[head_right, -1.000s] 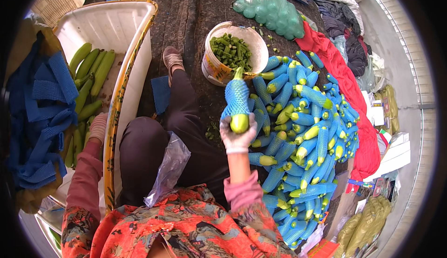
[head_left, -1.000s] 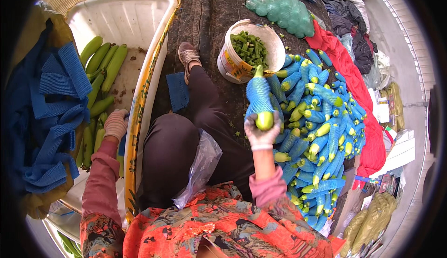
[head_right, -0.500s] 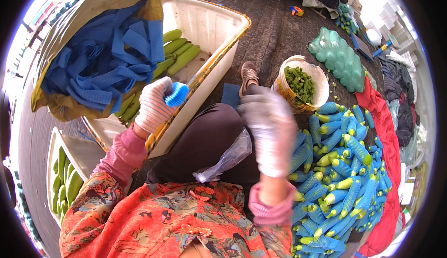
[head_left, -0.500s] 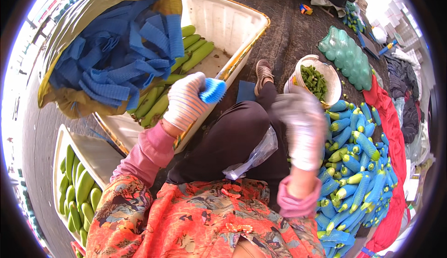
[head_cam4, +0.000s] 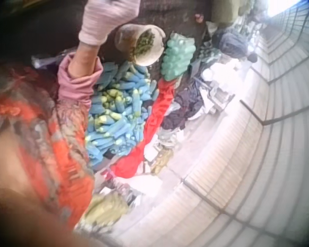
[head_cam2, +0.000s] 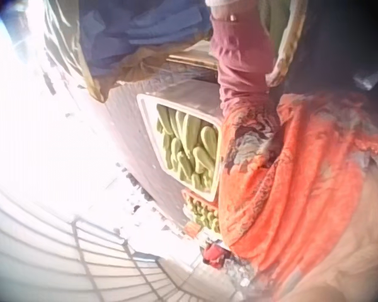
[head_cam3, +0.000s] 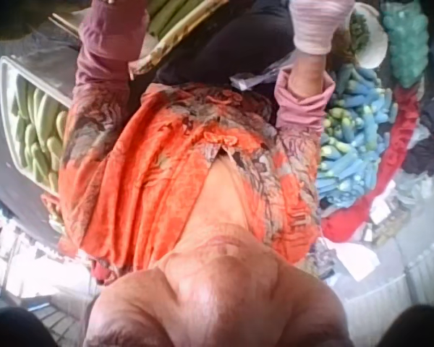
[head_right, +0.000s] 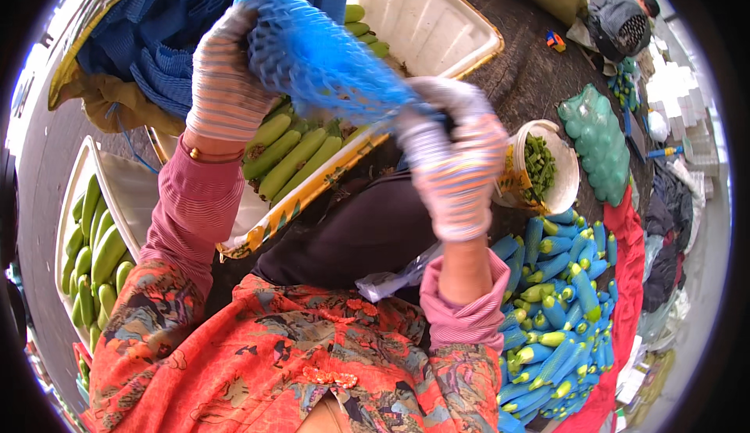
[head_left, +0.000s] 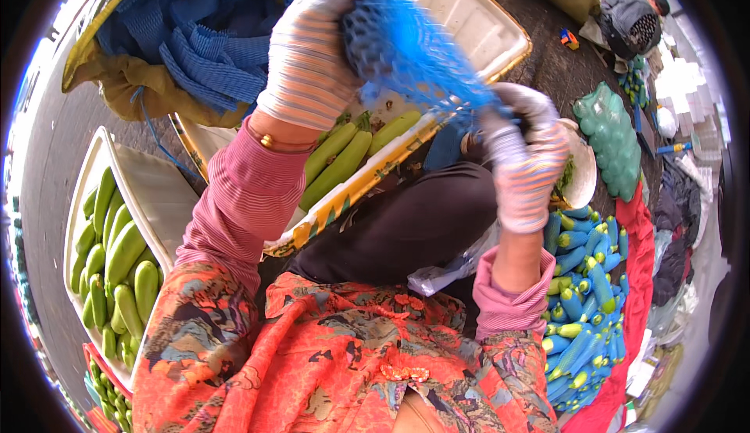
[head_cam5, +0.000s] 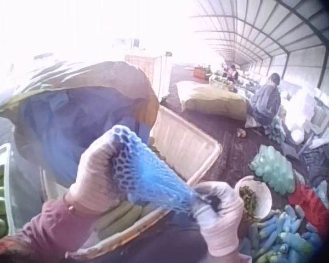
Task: The person sits on the ground and repeatedly picks up green vegetables, wraps each one in a blue foam net, and places the wrapped items into a plastic bag. The person handles the vegetables one at a time throughout the clip.
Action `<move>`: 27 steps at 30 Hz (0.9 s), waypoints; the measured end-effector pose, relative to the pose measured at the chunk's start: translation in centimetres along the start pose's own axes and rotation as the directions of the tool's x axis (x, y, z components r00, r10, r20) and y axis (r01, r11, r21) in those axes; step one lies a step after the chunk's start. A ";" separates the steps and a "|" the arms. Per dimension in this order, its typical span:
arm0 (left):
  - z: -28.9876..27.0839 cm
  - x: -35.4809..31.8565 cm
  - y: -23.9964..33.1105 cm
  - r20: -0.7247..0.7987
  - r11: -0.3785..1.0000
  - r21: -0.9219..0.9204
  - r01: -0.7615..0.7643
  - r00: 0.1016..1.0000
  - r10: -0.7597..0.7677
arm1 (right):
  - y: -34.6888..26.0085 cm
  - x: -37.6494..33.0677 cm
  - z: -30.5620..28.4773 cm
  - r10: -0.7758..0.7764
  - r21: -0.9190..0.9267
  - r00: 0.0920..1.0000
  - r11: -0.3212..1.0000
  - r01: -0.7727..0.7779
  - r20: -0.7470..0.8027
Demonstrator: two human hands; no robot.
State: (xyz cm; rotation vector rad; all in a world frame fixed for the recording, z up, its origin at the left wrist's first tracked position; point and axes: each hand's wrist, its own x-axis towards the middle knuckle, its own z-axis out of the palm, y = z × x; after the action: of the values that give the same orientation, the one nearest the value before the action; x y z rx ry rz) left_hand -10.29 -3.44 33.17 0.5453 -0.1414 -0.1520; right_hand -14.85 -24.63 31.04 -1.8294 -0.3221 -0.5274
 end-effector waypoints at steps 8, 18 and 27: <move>1.8 2.6 -5.6 0.353 0.503 0.766 -0.401 0.916 0.192 | 10.2 -2.2 -5.7 -0.443 -0.498 0.861 0.704 0.506 0.249; -26.5 11.1 -13.7 -0.248 -0.163 0.963 0.216 0.945 -0.212 | 17.5 1.3 -3.5 -0.348 -0.901 0.890 0.209 0.381 0.295; -31.5 8.4 -13.6 -0.534 -0.538 0.814 0.220 0.649 -0.542 | 15.7 -3.6 -6.4 -0.181 -0.947 0.971 0.249 0.202 0.159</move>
State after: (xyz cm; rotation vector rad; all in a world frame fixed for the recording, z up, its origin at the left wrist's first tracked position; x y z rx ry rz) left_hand 2.01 -0.58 0.14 2.4873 -0.2258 -1.1089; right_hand -11.85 -35.48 17.85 -3.0528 -0.2356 -1.0430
